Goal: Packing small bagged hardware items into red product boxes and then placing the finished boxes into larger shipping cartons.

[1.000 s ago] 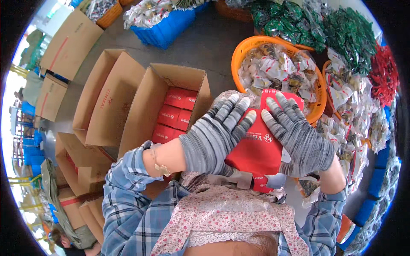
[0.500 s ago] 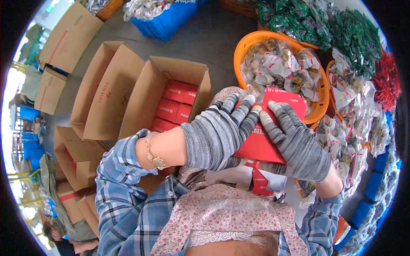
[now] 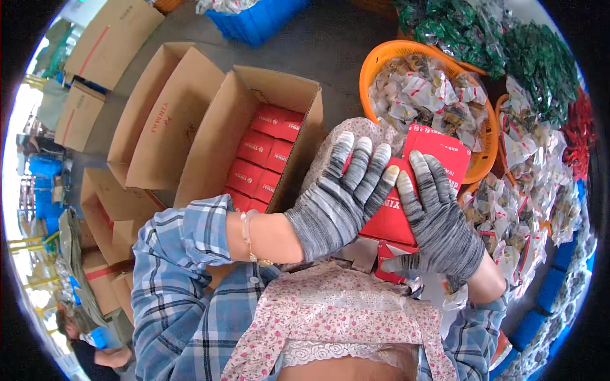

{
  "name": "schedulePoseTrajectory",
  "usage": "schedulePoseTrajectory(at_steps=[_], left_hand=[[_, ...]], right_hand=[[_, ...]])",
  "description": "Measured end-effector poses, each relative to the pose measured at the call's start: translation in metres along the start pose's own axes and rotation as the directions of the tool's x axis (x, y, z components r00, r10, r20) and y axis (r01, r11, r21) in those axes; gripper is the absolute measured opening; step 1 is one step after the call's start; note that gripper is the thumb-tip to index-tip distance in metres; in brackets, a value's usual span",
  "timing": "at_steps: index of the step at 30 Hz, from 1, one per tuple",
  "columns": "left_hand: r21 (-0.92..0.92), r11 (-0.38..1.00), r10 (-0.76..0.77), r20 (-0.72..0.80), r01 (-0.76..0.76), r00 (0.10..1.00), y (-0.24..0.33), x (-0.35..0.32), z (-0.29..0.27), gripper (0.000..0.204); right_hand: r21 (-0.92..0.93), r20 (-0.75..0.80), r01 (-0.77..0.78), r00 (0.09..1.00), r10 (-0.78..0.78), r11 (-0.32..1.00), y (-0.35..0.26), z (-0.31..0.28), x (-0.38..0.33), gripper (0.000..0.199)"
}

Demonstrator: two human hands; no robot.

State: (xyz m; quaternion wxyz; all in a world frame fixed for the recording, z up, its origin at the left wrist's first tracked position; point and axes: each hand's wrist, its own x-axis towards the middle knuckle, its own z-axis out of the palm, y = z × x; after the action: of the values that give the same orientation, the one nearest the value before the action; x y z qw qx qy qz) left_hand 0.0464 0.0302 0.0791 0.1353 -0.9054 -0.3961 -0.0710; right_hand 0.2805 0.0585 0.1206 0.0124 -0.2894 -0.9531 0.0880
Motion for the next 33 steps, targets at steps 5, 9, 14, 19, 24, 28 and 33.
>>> schedulePoseTrajectory(at_steps=[5,9,14,19,24,28,33], left_hand=[[-0.085,0.996,0.008,0.238,0.013,0.971,-0.004,0.025,-0.041,0.088],[-0.296,0.955,-0.025,0.031,0.033,0.999,0.003,0.027,-0.017,0.106],[-0.663,0.735,-0.345,-0.188,0.141,0.92,-0.045,-0.056,-0.048,0.116],[-0.274,0.877,-0.448,-0.164,0.395,0.879,-0.099,-0.178,-0.039,0.113],[-0.076,0.996,-0.015,0.411,0.05,0.912,-0.082,-0.291,0.057,0.086],[-0.276,0.961,0.159,0.589,0.013,0.792,-0.07,-0.365,0.142,0.076],[-0.287,0.956,0.163,0.686,0.058,0.709,-0.07,-0.436,0.203,0.071]], right_hand=[[0.151,-0.046,-0.006,0.999,0.013,0.989,-0.009,-0.005,0.005,0.125],[0.51,-0.155,-0.11,0.964,0.217,0.853,-0.003,0.003,-0.009,0.118],[0.649,-0.397,-0.124,0.786,0.473,0.751,0.046,0.007,-0.063,0.076],[0.682,-0.314,-0.203,0.786,0.532,0.703,0.108,0.027,-0.123,0.072],[0.701,-0.234,-0.324,0.737,0.635,0.635,0.116,0.039,-0.106,0.068],[0.711,-0.142,-0.381,0.745,0.651,0.591,0.101,0.036,-0.082,0.067],[0.706,-0.09,-0.422,0.743,0.663,0.569,0.105,0.052,-0.078,0.065]])
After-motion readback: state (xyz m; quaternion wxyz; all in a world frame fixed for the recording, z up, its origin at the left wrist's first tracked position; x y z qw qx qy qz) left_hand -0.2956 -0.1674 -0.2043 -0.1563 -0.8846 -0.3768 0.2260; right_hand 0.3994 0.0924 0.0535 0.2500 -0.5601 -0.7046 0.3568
